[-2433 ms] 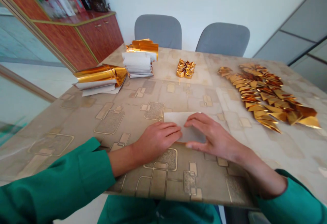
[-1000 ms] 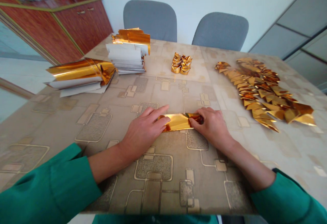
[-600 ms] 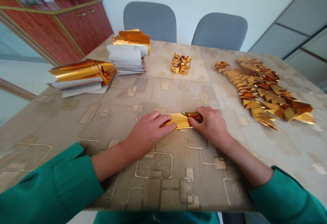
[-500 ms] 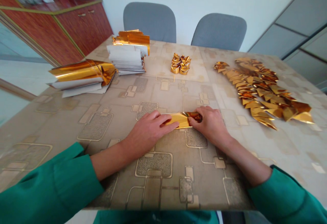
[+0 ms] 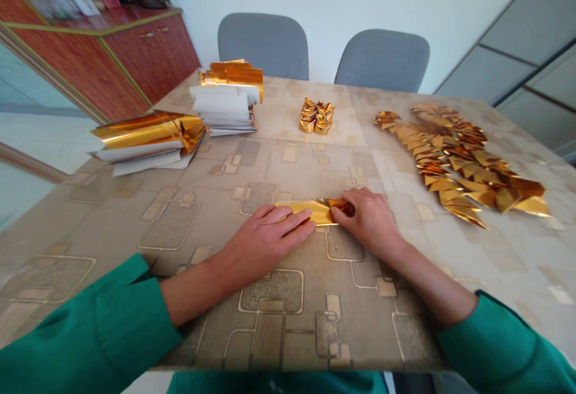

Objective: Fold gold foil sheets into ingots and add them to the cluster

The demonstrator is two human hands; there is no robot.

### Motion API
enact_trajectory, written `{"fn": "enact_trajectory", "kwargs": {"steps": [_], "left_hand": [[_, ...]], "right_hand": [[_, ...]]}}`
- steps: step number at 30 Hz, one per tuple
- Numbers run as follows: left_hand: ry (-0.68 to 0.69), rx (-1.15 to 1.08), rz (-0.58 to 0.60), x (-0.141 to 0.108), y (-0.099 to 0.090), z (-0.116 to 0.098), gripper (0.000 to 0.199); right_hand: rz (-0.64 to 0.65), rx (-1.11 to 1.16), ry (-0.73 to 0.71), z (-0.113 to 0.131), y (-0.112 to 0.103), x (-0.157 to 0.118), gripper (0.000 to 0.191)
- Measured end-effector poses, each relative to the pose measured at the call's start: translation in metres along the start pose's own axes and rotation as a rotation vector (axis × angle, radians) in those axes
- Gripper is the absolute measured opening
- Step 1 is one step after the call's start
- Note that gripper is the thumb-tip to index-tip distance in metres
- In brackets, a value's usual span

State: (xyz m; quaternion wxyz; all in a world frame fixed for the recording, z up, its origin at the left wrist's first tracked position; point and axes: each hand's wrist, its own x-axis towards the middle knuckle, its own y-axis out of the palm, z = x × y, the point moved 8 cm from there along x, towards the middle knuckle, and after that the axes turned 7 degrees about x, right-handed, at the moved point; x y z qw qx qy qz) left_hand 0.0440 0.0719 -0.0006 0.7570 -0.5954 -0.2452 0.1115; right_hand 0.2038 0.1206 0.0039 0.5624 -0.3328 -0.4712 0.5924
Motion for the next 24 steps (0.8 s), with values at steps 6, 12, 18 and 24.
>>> {"fn": "enact_trajectory", "kwargs": {"steps": [6, 12, 18, 24], "left_hand": [[-0.022, -0.130, 0.060, -0.005, 0.006, -0.002, 0.062], [-0.050, -0.147, 0.107, -0.008, 0.009, 0.000, 0.069], [-0.067, -0.146, 0.125, -0.009, 0.012, 0.000, 0.069], [-0.069, -0.161, 0.115, -0.007, 0.010, 0.001, 0.066]], "right_hand": [[-0.019, 0.024, -0.017, 0.001, -0.001, -0.001, 0.010], [-0.035, 0.037, -0.047, 0.001, -0.002, -0.002, 0.010], [-0.031, 0.052, -0.052, 0.001, -0.001, -0.003, 0.006], [-0.027, 0.000, -0.025, 0.001, 0.001, -0.001, 0.006]]}}
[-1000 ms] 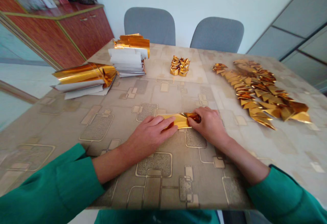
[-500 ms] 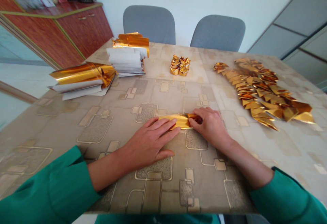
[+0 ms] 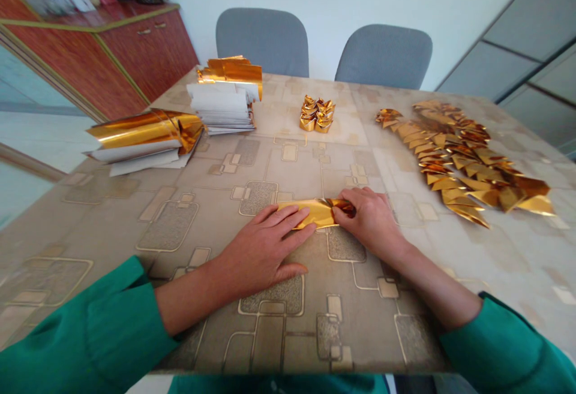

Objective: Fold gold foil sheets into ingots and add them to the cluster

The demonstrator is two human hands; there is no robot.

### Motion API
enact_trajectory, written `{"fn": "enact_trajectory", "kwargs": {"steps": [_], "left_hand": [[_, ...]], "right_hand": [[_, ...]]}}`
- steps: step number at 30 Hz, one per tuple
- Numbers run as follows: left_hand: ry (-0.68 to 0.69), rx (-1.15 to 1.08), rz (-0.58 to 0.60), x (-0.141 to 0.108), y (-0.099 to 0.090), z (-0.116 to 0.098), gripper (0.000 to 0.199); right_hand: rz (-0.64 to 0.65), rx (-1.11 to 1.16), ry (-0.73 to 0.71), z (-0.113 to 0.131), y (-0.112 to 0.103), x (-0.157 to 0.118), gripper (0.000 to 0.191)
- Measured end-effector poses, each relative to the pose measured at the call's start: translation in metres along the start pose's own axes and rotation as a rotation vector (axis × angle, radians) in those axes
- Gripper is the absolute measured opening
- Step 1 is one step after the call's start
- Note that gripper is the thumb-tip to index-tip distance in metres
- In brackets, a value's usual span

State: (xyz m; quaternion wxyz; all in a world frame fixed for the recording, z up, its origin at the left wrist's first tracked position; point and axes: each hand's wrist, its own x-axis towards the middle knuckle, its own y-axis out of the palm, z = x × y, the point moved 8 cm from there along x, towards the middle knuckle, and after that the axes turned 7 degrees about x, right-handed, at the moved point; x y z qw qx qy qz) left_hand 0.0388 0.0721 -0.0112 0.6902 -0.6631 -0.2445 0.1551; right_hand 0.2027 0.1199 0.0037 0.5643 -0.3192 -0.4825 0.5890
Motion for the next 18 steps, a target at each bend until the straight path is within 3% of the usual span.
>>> {"fn": "enact_trajectory", "kwargs": {"steps": [4, 6, 9, 13, 18], "left_hand": [[0.006, -0.008, -0.005, 0.002, -0.002, 0.000, 0.064], [0.009, -0.007, -0.008, 0.002, -0.003, 0.000, 0.063], [0.014, 0.001, -0.013, 0.003, -0.004, 0.000, 0.063], [0.010, 0.021, -0.017, 0.003, -0.003, 0.001, 0.066], [0.016, 0.038, -0.003, 0.003, -0.002, 0.002, 0.065]], "right_hand": [[-0.006, -0.002, 0.019, -0.004, 0.000, 0.000, 0.005], [-0.069, -0.003, -0.025, -0.001, -0.008, -0.003, 0.011], [-0.184, -0.055, -0.240, 0.023, -0.020, -0.016, 0.023], [-0.090, -0.099, -0.536, 0.059, -0.012, -0.043, 0.013], [-0.079, -0.164, -0.503, 0.053, -0.011, -0.057, 0.018]]}}
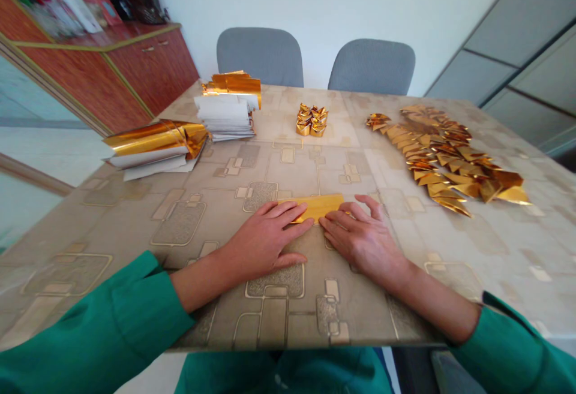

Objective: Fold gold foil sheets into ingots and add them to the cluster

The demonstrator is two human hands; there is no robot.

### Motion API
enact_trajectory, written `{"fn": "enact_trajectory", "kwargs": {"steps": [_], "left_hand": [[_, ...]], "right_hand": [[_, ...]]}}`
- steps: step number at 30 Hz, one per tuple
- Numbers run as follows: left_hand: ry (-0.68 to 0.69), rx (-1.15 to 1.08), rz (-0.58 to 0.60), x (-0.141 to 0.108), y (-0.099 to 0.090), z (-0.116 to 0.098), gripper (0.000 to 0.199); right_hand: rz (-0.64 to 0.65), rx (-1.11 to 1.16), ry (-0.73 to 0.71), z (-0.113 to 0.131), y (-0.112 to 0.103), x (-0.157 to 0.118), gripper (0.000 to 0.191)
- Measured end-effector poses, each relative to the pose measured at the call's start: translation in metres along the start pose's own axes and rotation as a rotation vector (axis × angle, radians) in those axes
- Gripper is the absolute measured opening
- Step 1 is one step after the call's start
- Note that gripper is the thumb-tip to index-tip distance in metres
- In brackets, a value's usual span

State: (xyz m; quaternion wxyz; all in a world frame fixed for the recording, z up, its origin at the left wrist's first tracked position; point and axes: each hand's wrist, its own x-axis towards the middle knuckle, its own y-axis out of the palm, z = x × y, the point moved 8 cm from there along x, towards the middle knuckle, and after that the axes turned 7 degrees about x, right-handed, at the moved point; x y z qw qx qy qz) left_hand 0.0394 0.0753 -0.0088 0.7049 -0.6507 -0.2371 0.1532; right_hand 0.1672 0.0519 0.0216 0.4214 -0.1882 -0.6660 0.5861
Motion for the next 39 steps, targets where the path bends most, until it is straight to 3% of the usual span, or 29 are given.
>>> {"fn": "enact_trajectory", "kwargs": {"steps": [8, 16, 19, 32, 36, 39], "left_hand": [[0.082, 0.070, 0.017, -0.005, -0.002, 0.004, 0.063], [0.022, 0.118, 0.022, -0.045, -0.006, 0.024, 0.058], [0.006, 0.119, -0.001, -0.049, -0.010, 0.026, 0.053], [0.118, 0.109, -0.121, -0.016, -0.022, 0.011, 0.027], [0.080, 0.159, -0.047, -0.003, -0.022, 0.004, 0.025], [0.038, 0.200, -0.012, 0.002, -0.020, -0.001, 0.031]], "right_hand": [[-0.040, 0.033, 0.077, -0.017, -0.007, -0.015, 0.020], [-0.068, 0.137, 0.059, -0.021, -0.005, -0.015, 0.021], [-0.092, 0.131, 0.036, -0.022, -0.007, -0.018, 0.020], [-0.123, -0.047, 0.117, -0.027, -0.026, -0.027, 0.022], [-0.112, 0.000, 0.042, -0.006, -0.023, -0.006, 0.022], [-0.001, 0.046, -0.070, 0.016, -0.004, 0.010, 0.025]]}}
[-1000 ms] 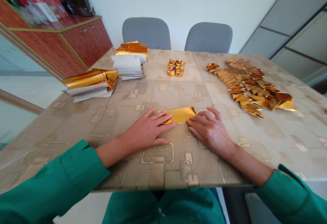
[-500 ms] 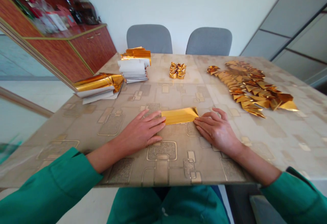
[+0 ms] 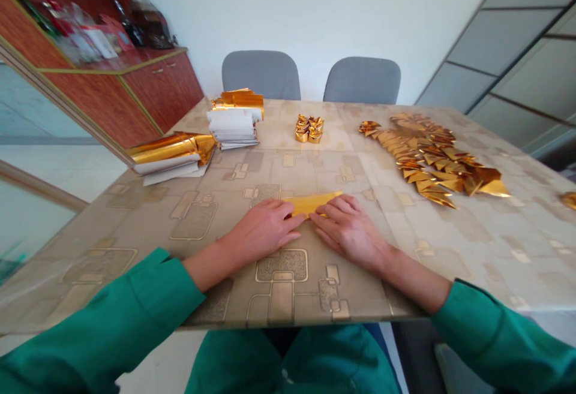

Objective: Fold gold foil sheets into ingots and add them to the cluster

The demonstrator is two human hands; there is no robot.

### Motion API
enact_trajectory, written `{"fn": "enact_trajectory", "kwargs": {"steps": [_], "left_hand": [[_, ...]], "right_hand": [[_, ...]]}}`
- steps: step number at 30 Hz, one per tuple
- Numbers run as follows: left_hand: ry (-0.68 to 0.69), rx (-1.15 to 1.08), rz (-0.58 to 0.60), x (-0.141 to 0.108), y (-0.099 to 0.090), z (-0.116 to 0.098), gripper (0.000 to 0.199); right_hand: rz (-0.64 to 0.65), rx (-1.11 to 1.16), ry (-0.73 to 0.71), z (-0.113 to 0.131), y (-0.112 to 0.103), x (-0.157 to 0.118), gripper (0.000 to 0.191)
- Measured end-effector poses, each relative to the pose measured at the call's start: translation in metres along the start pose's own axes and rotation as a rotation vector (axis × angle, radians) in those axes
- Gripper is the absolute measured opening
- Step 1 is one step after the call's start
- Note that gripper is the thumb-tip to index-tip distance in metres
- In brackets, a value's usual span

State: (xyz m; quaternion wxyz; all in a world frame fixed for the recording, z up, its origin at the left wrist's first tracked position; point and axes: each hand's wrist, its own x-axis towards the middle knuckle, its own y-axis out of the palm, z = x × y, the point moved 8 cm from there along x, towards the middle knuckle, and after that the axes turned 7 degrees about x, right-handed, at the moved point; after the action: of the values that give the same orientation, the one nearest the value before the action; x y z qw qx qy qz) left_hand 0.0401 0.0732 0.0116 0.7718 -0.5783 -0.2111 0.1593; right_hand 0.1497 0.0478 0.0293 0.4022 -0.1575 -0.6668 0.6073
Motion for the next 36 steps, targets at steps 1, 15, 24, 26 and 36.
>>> {"fn": "enact_trajectory", "kwargs": {"steps": [1, 15, 24, 26, 36], "left_hand": [[-0.010, -0.001, 0.009, 0.000, 0.001, -0.001, 0.033], [0.043, -0.031, -0.028, -0.023, 0.005, 0.013, 0.028], [-0.003, -0.081, -0.122, -0.011, 0.003, 0.016, 0.026], [-0.027, -0.083, -0.117, -0.008, 0.003, 0.015, 0.025], [-0.161, -0.325, -0.149, -0.013, -0.001, 0.022, 0.020]], "right_hand": [[0.020, 0.008, -0.015, 0.004, 0.005, 0.003, 0.025], [-0.076, -0.076, 0.150, -0.035, -0.014, -0.038, 0.022], [-0.104, 0.101, 0.146, -0.031, -0.013, -0.018, 0.019], [-0.033, 0.197, 0.092, -0.019, -0.002, -0.003, 0.022], [-0.040, 0.350, 0.118, -0.006, 0.022, 0.020, 0.017]]}}
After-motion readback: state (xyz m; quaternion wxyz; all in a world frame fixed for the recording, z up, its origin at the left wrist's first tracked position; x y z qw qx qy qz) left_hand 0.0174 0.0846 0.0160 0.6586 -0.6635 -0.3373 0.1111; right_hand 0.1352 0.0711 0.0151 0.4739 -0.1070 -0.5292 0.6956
